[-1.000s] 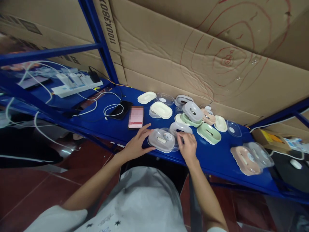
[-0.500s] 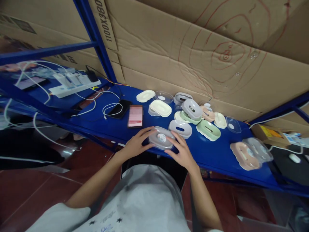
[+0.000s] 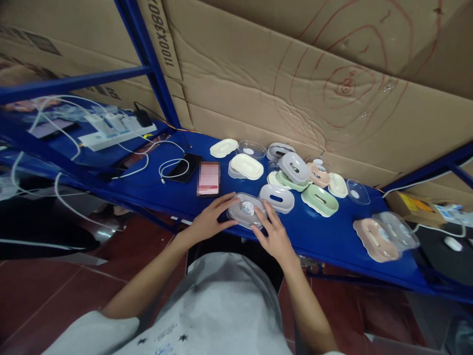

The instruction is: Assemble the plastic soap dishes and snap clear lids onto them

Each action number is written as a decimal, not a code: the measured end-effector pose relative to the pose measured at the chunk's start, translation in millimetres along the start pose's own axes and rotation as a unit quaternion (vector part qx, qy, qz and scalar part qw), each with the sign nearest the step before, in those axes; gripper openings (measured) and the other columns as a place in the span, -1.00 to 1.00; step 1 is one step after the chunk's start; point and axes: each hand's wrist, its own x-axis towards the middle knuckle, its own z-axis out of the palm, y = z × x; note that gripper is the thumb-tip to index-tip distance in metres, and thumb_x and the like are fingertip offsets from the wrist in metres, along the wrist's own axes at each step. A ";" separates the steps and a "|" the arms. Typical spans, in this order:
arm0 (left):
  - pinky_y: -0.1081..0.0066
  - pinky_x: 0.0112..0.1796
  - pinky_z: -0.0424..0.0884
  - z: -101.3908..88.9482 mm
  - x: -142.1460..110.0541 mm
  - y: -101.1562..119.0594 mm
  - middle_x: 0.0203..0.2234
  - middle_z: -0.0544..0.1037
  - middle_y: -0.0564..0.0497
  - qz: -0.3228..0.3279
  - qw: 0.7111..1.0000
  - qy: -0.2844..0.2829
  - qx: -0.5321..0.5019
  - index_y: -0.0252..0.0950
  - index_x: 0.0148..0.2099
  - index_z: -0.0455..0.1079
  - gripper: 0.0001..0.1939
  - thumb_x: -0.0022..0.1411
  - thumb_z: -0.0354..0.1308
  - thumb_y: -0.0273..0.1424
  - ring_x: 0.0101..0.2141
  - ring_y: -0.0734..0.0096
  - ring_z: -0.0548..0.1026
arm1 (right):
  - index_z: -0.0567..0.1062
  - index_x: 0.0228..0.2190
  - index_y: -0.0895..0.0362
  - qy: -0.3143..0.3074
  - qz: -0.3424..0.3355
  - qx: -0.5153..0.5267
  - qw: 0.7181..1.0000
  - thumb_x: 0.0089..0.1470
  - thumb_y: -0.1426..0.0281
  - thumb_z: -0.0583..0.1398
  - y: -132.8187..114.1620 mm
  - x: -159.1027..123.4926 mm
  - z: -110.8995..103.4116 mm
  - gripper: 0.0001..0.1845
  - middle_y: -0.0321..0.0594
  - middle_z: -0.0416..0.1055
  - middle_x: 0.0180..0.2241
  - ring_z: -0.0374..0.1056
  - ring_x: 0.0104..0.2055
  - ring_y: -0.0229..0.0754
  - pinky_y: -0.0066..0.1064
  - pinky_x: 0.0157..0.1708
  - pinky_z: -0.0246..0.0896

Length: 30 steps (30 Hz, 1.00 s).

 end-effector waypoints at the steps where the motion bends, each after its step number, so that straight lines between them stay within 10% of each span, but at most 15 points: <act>1: 0.03 0.41 0.27 0.3 0.1 -0.6 0.48 0.22 -0.03 0.002 1.000 0.000 -0.002 0.09 0.50 0.19 -0.27 0.39 0.35 -0.19 0.43 0.10 0.27 | 0.21 0.46 -0.17 -0.003 -0.002 -0.003 1.000 0.39 0.28 0.23 0.4 -1.1 0.6 -0.29 -0.18 0.02 0.53 0.10 0.52 0.10 0.05 0.45 0.17; 23: 0.02 0.34 0.35 -23.6 6.9 5.7 0.23 0.43 -0.12 0.059 0.992 -0.032 -0.107 -0.03 0.38 0.37 -0.44 0.40 0.34 -0.14 0.27 0.08 0.42 | 0.28 0.38 -0.13 -0.062 0.048 0.038 0.996 0.30 0.07 0.30 2.5 -1.9 -3.1 -0.29 -0.02 0.09 0.44 0.13 0.49 0.14 0.04 0.41 0.23; 30: 0.05 0.35 0.36 -21.7 2.7 11.7 0.39 0.35 -0.08 0.021 0.994 -0.050 -0.094 0.05 0.54 0.09 -0.24 0.43 0.29 -0.10 0.31 0.09 0.43 | 0.39 0.30 -0.08 0.076 0.040 -0.025 0.996 0.22 0.07 0.37 12.4 -25.1 -47.6 -0.31 0.02 0.30 0.32 0.29 0.37 0.20 0.13 0.33 0.29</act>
